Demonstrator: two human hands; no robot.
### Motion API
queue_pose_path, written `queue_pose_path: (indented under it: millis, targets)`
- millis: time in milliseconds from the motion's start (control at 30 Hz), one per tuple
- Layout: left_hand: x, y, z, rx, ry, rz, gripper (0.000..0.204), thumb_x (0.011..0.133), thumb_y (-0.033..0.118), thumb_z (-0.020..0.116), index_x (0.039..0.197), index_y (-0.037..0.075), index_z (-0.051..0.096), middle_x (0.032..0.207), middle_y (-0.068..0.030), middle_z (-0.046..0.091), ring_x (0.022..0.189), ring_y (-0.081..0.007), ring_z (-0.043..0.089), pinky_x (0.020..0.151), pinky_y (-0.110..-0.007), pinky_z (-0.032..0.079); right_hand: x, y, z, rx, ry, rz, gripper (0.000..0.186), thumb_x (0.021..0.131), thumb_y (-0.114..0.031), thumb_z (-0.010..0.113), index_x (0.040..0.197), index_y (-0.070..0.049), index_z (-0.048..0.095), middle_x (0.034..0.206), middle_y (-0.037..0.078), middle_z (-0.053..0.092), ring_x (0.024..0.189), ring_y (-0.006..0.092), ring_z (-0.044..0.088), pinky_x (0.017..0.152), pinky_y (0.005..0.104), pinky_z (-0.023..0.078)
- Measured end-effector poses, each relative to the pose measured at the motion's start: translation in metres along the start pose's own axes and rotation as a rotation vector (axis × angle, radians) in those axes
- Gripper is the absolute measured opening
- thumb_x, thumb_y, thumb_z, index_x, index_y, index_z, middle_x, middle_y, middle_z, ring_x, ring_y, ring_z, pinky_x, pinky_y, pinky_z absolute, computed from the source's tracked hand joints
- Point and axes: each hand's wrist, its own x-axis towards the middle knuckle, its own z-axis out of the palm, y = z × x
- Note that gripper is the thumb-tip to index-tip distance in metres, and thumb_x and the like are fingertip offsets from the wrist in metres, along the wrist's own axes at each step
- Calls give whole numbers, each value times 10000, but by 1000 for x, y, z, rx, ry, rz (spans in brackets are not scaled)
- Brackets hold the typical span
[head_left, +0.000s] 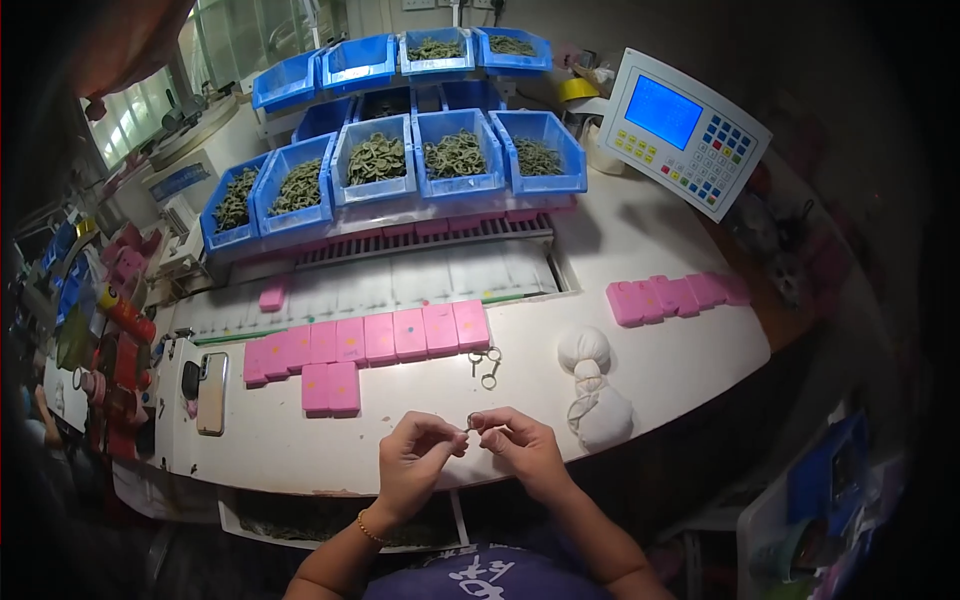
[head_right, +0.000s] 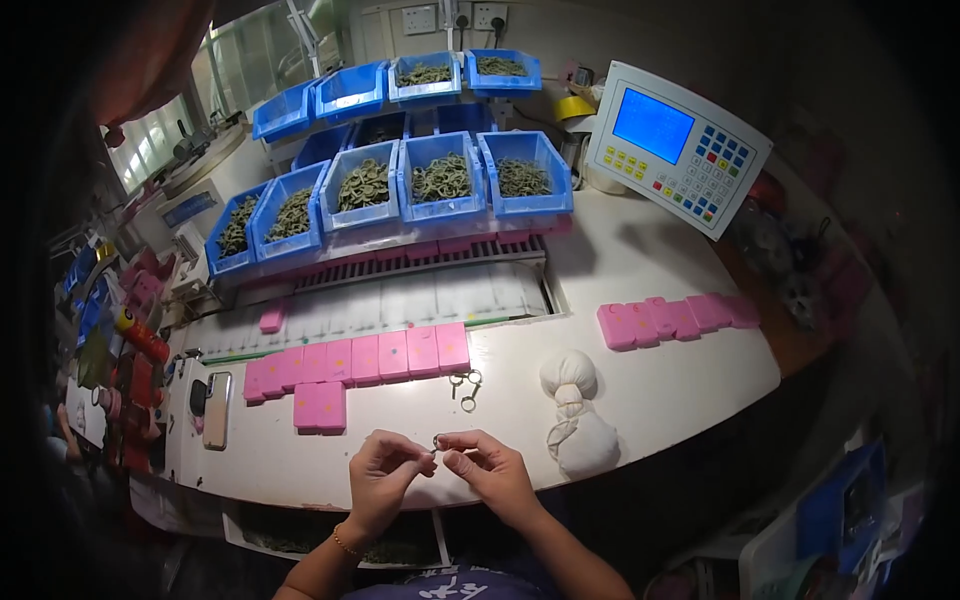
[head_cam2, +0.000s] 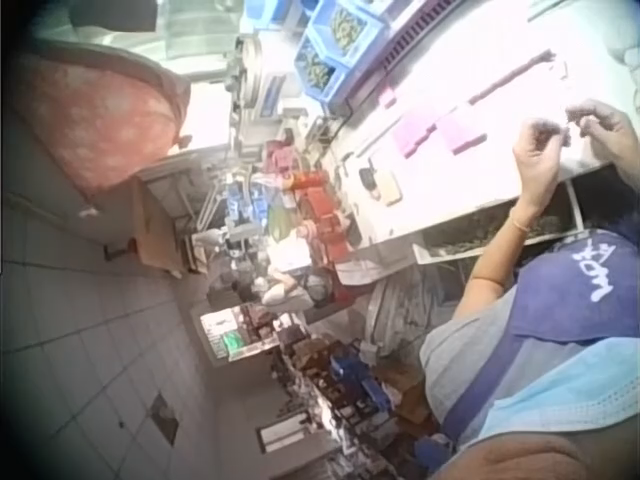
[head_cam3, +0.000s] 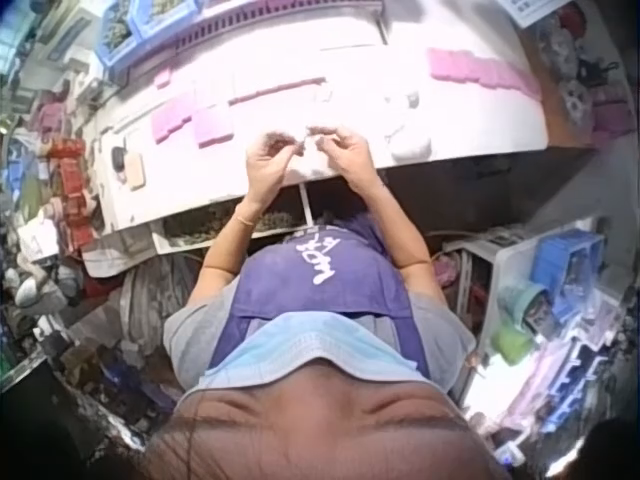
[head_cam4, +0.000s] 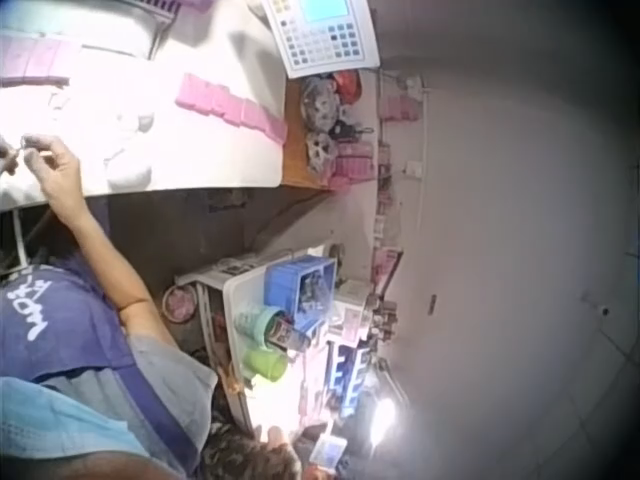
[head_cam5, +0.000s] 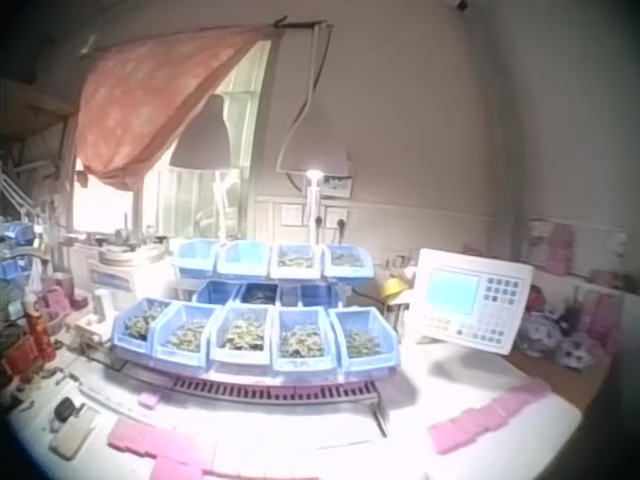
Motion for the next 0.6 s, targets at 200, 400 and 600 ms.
queue_pose_path:
  millis: [200, 400, 600]
  targets:
    - [-4, 11, 2, -114, -5, -19, 213, 890, -65, 666, 1054, -21, 537, 926, -116, 684, 857, -156, 689, 784, -281, 577, -3, -3, 1, 25, -104, -5, 227, 943, -120, 677, 1144, -15, 679, 1136, 67, 628, 1029, 130, 604, 907, 273, 477]
    - [-3, 32, -2, -144, -48, -181, 255, 902, -17, 677, 1107, -28, 526, 964, -142, 692, 871, -180, 695, 797, -300, 588, -1, 4, 4, 250, -148, 25, 159, 955, -76, 643, 1091, -4, 682, 1130, 55, 596, 1023, 131, 591, 923, 289, 477]
    - [-2, 34, -7, -267, -160, -509, 204, 963, 91, 629, 1106, -55, 623, 969, -131, 700, 872, -186, 695, 806, -313, 592, -3, 6, 4, 379, -122, 61, 139, 959, -58, 626, 1070, 1, 685, 1119, 46, 592, 1007, 123, 578, 904, 276, 477]
